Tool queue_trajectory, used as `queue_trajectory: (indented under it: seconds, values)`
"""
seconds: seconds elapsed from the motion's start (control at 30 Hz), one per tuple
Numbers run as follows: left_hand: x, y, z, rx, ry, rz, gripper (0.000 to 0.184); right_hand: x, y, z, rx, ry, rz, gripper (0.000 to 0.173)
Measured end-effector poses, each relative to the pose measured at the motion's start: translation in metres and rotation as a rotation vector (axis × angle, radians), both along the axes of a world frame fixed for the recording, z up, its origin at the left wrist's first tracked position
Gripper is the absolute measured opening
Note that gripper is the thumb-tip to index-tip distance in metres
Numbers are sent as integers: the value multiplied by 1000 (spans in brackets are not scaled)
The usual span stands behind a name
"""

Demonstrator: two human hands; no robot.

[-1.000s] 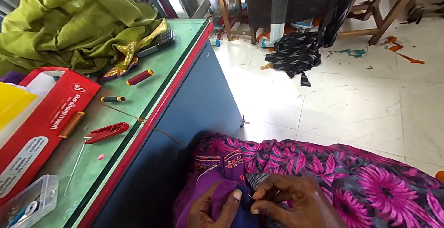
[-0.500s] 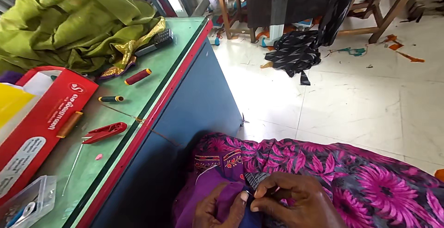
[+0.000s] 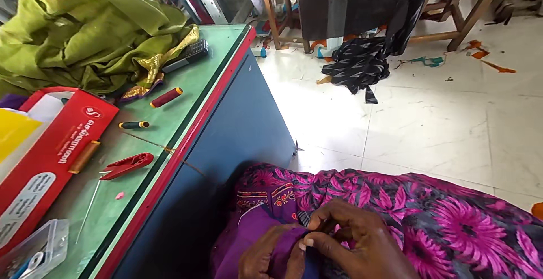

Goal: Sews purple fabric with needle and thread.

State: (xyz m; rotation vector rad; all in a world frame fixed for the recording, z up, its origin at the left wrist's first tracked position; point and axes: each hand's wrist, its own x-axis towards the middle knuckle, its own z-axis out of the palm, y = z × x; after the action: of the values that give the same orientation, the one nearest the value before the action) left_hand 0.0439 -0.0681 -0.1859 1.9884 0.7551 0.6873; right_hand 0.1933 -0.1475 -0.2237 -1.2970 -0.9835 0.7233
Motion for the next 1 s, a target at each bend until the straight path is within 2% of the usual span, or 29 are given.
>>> queue_trajectory:
  seconds: [0.07, 0.2, 0.3, 0.37, 0.47, 0.57, 1.0]
  values:
    - [1, -1, 1, -8, 10, 21, 19, -1, 2, -3, 77, 49, -32, 18]
    - [2, -1, 2, -57, 7, 71, 14, -1, 3, 1, 205, 291, -7, 15]
    - [1, 2, 3, -76, 12, 114, 13, -1, 0, 6, 160, 415, 49, 7]
    - [1, 3, 5, -102, 15, 136, 12, 0, -1, 9, 69, 458, 95, 10]
    - [0, 4, 6, -140, 10, 156, 10, 1, -1, 13, -66, 493, 145, 25]
    - [0, 4, 5, -144, 2, 159, 9, 1, -1, 13, -146, 489, 157, 31]
    - [-1, 3, 5, -110, -31, 106, 10, 0, -2, 17, -265, 445, 129, 38]
